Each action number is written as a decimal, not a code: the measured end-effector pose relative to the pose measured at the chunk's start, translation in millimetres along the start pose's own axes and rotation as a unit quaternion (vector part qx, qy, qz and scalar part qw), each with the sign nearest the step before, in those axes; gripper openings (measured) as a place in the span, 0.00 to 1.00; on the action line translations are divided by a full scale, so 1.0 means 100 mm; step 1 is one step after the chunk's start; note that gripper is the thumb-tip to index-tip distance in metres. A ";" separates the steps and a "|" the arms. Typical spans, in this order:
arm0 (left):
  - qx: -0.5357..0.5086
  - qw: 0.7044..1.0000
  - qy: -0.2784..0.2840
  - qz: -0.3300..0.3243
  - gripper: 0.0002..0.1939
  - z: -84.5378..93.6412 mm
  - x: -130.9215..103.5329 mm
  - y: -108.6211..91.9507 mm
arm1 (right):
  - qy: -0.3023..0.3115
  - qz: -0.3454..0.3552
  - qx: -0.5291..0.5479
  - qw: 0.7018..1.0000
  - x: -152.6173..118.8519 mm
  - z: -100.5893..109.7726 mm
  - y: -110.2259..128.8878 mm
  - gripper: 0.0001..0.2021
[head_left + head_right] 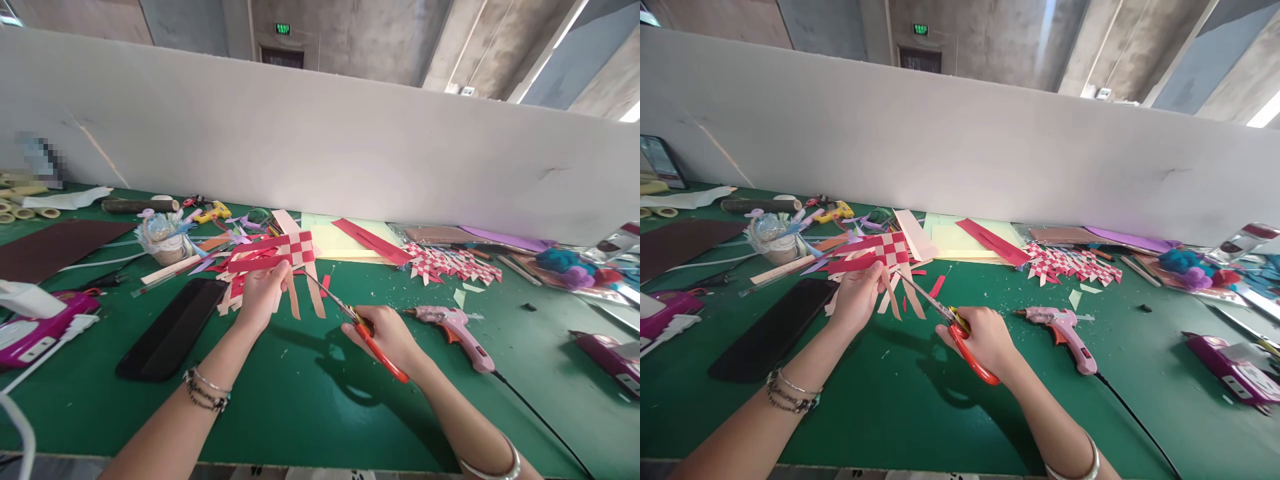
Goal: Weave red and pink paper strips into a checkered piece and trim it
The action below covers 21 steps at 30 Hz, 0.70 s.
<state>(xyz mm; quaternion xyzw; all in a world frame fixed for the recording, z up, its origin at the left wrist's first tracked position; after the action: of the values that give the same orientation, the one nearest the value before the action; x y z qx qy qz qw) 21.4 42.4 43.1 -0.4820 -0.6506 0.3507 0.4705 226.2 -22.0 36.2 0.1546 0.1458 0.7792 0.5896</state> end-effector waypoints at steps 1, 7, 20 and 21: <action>0.001 1.000 -0.001 0.001 0.20 0.00 0.00 0.00 | 0.003 0.002 0.002 1.000 0.00 0.00 0.00 0.21; 0.007 1.000 -0.004 0.000 0.21 0.02 0.00 0.01 | 0.022 0.016 0.009 1.000 0.00 0.00 0.01 0.20; -0.032 0.999 0.006 0.000 0.20 0.01 0.00 0.01 | 0.026 0.027 0.029 0.999 0.02 -0.03 -0.05 0.21; -0.037 0.999 0.005 0.003 0.20 0.01 0.00 0.01 | 0.025 0.026 0.032 0.999 0.02 -0.04 -0.05 0.21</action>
<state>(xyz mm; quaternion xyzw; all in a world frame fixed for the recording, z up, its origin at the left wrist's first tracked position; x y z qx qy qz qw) 20.6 42.6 41.9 -0.5028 -0.6591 0.3254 0.4549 228.9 -18.8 31.0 0.1576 0.1817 0.7925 0.5604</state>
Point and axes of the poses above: each hand's wrist, its own x-axis towards the middle knuckle, its own z-axis out of the back of the hand, y = z × x, the point moved 5 cm from there along x, towards the middle knuckle, and after that the axes turned 6 degrees about -x, right-handed, at the moved point
